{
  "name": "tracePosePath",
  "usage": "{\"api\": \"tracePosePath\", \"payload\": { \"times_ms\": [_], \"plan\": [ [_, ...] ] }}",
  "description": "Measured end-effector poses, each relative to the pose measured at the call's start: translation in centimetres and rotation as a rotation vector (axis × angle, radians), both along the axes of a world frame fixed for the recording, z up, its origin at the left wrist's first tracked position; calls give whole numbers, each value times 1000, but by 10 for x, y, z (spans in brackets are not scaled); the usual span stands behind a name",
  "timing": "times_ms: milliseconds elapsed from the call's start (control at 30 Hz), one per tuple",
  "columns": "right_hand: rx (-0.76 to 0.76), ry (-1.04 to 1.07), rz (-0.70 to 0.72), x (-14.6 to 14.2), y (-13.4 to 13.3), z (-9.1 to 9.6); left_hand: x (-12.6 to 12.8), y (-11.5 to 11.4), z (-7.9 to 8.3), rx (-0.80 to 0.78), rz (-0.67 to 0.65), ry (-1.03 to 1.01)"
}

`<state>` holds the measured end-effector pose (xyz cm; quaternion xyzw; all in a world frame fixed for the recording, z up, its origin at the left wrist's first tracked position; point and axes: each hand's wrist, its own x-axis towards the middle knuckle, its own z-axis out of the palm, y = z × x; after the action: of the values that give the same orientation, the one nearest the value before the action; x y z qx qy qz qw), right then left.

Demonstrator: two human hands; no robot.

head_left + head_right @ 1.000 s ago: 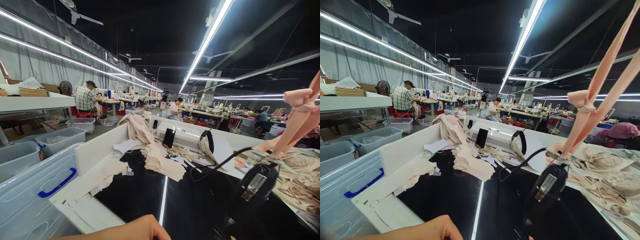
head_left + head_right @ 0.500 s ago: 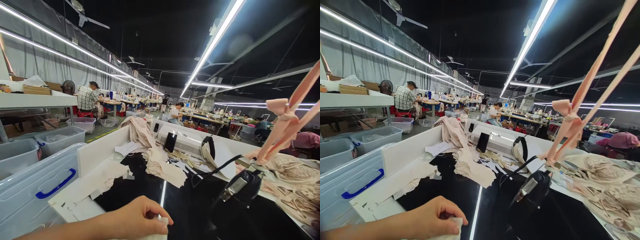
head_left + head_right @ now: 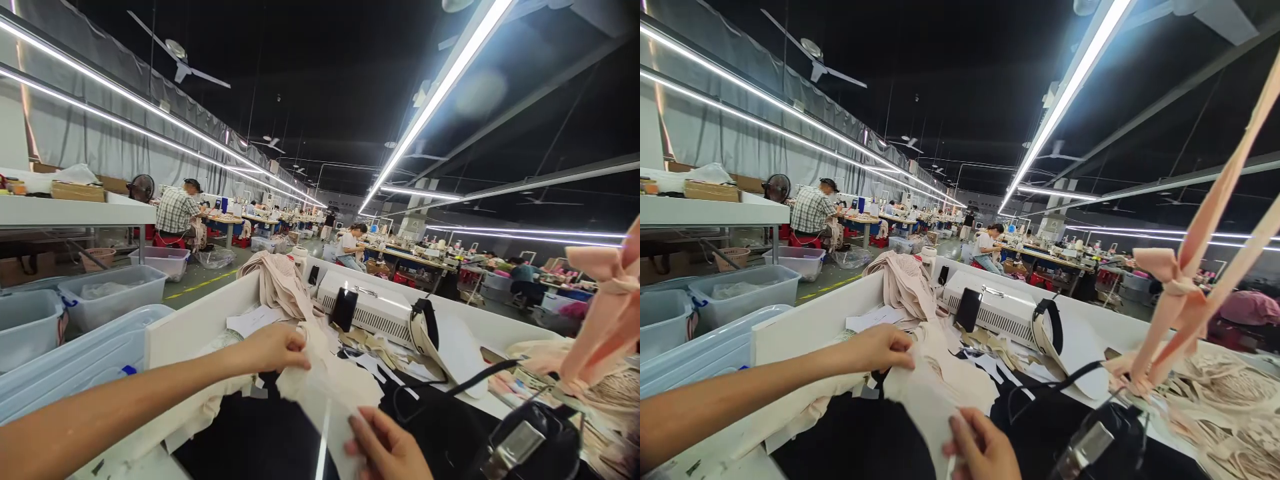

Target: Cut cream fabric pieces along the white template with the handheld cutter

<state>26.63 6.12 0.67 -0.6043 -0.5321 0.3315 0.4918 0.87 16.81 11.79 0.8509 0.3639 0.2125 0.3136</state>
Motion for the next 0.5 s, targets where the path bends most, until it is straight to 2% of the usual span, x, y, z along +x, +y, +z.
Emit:
{"api": "tracePosePath", "payload": {
  "times_ms": [100, 167, 200, 267, 400, 500],
  "plan": [
    [186, -52, -175, 18, 38, 23, 19, 32, 19, 189, 24, -84],
    [286, -121, -281, 31, 59, 30, 31, 48, 18, 282, 25, -121],
    [325, -158, -309, 35, 67, 29, 35, 55, 13, 312, 20, -124],
    [362, -230, -309, 42, 77, 19, 41, 65, -8, 346, 10, -99],
    [323, -353, -191, 47, 80, -17, 38, 75, -62, 361, -17, -24],
    [292, -423, -129, 48, 76, -35, 31, 77, -87, 367, -42, 13]
  ]
}}
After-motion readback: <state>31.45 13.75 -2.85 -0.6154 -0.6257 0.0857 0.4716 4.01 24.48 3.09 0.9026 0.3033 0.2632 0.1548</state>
